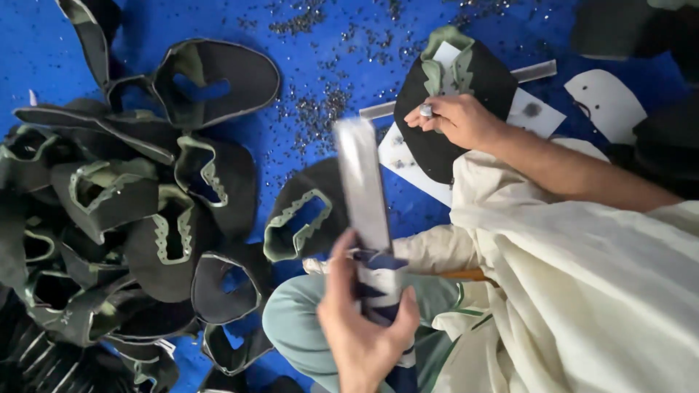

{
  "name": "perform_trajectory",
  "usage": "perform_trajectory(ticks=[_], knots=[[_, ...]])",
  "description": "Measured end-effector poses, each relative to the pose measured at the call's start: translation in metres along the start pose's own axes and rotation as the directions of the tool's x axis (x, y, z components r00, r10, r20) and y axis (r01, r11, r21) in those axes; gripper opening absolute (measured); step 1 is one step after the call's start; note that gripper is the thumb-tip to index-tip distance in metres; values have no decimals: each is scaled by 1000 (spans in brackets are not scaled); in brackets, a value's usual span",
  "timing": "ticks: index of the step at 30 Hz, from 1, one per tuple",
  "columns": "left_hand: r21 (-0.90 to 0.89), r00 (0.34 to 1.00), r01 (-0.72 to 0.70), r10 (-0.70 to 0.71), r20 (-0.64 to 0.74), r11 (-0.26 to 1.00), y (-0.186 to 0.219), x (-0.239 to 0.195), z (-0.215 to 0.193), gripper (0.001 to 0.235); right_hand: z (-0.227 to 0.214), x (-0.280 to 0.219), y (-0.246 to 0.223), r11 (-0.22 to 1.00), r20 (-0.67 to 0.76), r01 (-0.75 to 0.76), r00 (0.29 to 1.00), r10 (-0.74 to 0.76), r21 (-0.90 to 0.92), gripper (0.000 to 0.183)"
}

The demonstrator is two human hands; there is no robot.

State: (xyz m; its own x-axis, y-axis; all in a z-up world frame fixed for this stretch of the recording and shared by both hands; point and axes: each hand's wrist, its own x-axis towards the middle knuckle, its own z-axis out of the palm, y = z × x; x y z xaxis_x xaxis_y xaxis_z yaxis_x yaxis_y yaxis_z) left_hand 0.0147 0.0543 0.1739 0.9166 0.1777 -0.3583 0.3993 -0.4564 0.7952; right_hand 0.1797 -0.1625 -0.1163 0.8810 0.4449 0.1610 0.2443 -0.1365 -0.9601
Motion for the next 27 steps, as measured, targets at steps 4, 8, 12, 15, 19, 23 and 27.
perform_trajectory(ticks=[4,8,12,15,19,23,27], knots=[[-204,947,-293,253,-198,934,-6,9,16,84,-3,-3,-11,997,30,-8,999,10,-81,26],[-22,856,-481,464,-228,876,-81,62,83,45,-9,2,-10,990,18,85,996,-83,-111,27],[191,991,-117,128,-47,975,-126,74,120,41,-2,-13,30,901,68,95,995,-74,-423,36],[117,989,-131,138,-50,984,-92,63,100,35,-6,8,40,914,-169,-311,947,274,-259,15],[-57,972,-179,167,-166,982,-34,45,66,33,-18,28,27,810,-94,-188,954,285,556,14],[-113,825,-522,467,-318,846,-7,47,50,37,-13,25,25,859,2,-307,942,336,409,15],[-225,700,-697,578,-420,681,-87,76,99,34,-9,12,15,1000,-97,-4,995,7,30,16]])
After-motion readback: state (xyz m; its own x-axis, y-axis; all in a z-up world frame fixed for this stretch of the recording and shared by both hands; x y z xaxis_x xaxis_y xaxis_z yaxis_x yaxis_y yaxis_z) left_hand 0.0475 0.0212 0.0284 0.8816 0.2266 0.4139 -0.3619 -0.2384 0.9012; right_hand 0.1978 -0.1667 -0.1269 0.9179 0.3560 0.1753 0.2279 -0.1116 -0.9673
